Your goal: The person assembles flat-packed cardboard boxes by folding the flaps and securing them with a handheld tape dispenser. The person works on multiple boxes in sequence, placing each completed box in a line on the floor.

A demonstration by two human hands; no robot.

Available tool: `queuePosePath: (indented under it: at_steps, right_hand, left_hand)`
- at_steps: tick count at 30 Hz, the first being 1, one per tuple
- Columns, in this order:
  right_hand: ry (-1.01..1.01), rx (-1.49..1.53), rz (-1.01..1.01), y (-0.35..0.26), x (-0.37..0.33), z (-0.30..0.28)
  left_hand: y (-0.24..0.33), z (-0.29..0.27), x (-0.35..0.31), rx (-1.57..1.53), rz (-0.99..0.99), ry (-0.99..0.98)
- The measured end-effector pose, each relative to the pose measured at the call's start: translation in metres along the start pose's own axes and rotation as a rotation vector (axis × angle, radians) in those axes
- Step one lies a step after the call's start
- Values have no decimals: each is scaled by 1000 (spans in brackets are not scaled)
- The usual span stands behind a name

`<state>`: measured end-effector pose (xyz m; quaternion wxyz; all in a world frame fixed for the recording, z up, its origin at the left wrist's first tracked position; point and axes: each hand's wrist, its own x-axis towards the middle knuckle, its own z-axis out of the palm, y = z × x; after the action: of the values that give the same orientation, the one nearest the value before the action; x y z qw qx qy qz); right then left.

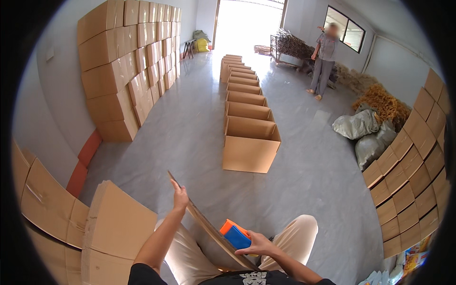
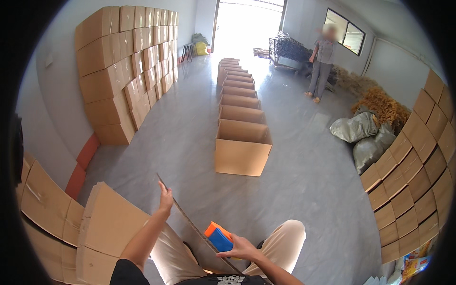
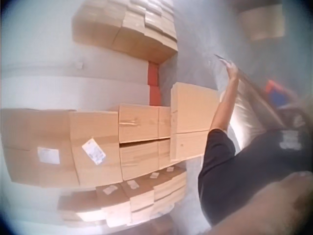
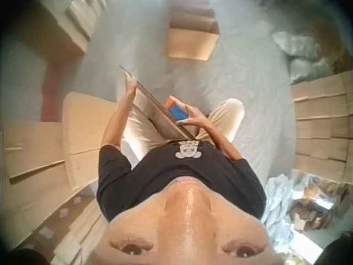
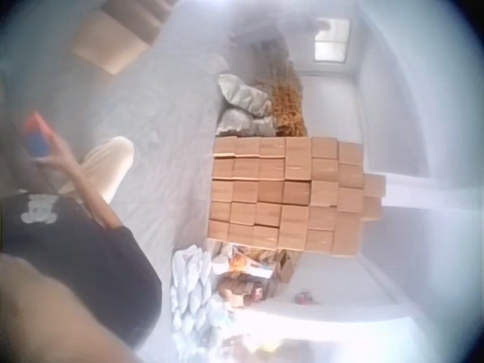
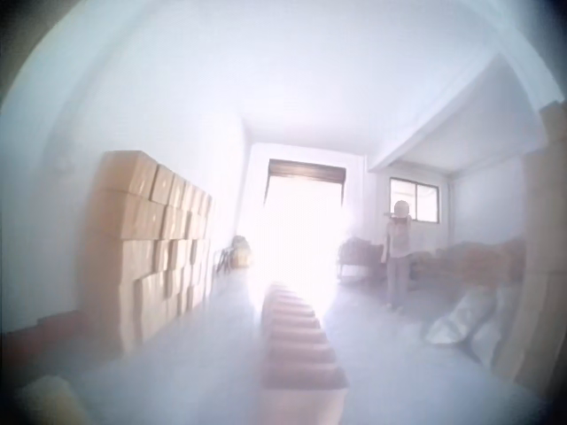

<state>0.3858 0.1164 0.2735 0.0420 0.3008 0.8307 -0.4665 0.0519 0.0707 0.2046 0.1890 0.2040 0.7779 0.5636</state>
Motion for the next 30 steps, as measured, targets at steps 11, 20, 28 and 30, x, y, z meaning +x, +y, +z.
queuePosePath:
  at_steps: [11, 20, 28, 30]
  right_hand:
    - [33, 229, 235, 39, 4, 19]
    - [487, -336, 53, -32, -16, 25]
    - [794, -64, 88, -16, -16, 12]
    - [893, 101, 135, -11, -14, -4]
  left_hand:
    - [-9, -9, -9, -41, 197, 75]
    - [-32, -38, -9, 66, 133, 77]
    - [-36, -74, 7, -138, 160, -136]
    - [-43, -92, 23, -80, 223, -317]
